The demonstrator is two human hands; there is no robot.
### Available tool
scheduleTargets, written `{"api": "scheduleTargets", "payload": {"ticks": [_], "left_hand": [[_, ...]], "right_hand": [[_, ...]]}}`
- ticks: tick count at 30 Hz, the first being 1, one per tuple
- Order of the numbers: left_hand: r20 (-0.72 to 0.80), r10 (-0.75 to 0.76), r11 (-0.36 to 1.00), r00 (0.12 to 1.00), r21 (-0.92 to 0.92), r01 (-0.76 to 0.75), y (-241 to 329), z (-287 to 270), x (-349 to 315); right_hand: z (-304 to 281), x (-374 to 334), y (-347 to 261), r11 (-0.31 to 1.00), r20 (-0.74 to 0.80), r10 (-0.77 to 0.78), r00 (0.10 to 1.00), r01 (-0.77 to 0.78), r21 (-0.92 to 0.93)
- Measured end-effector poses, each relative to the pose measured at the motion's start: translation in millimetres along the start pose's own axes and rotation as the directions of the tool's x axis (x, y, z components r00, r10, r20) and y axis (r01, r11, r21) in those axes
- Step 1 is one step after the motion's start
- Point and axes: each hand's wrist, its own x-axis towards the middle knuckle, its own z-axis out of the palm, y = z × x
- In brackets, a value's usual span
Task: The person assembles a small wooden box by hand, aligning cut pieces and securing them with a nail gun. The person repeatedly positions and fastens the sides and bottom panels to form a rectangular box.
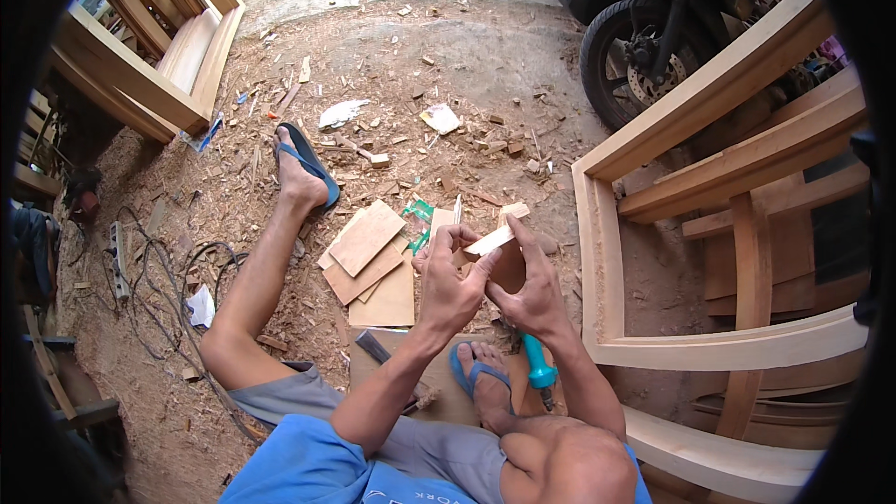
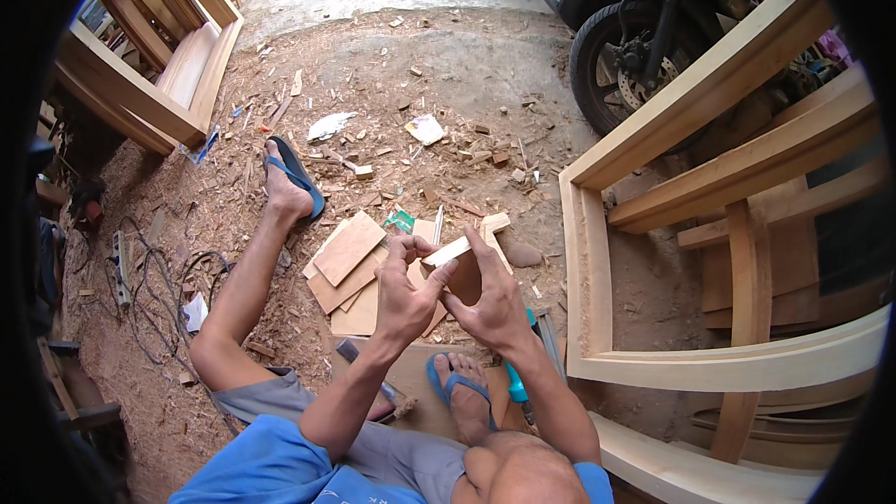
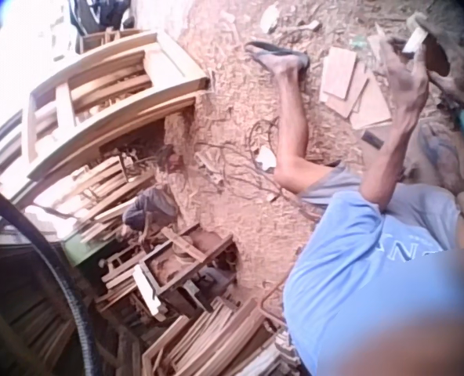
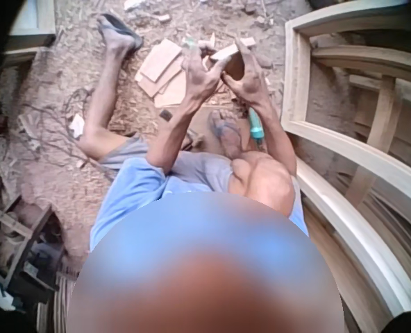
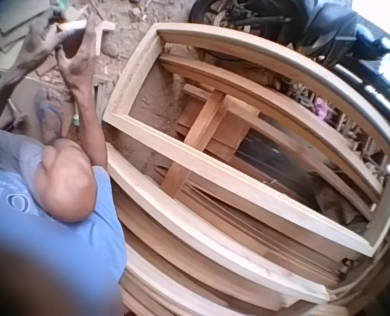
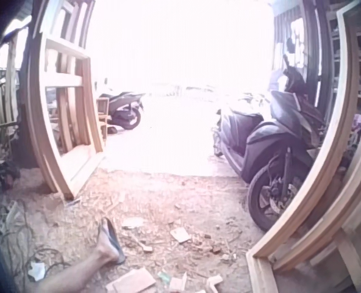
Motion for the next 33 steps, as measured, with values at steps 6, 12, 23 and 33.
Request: {"api": "scheduleTargets", "payload": {"ticks": [6, 12, 23, 33], "left_hand": [[0.036, -0.072, 0.997, 0.997, -0.015, 0.073, -5, 3, -5], [0.031, -0.05, 0.992, 0.998, -0.114, 0.054, 1, 5, -5], [0.155, -0.516, 0.476, 0.842, -0.766, 0.432, 3, -12, -67], [0.674, -0.394, -0.384, 0.625, -0.739, 0.554, -7, -10, -38]], "right_hand": [[9, -5, 6, 0.994, -0.052, 0.109, 0.993, -0.108, 0.027], [11, -4, 9, 0.995, -0.154, 0.095, 0.984, -0.098, -0.018], [1, -7, 0, 0.994, -0.211, 0.055, 0.976, -0.034, 0.1], [-13, -29, -13, 0.99, -0.079, -0.037, 0.996, 0.047, 0.13]]}}
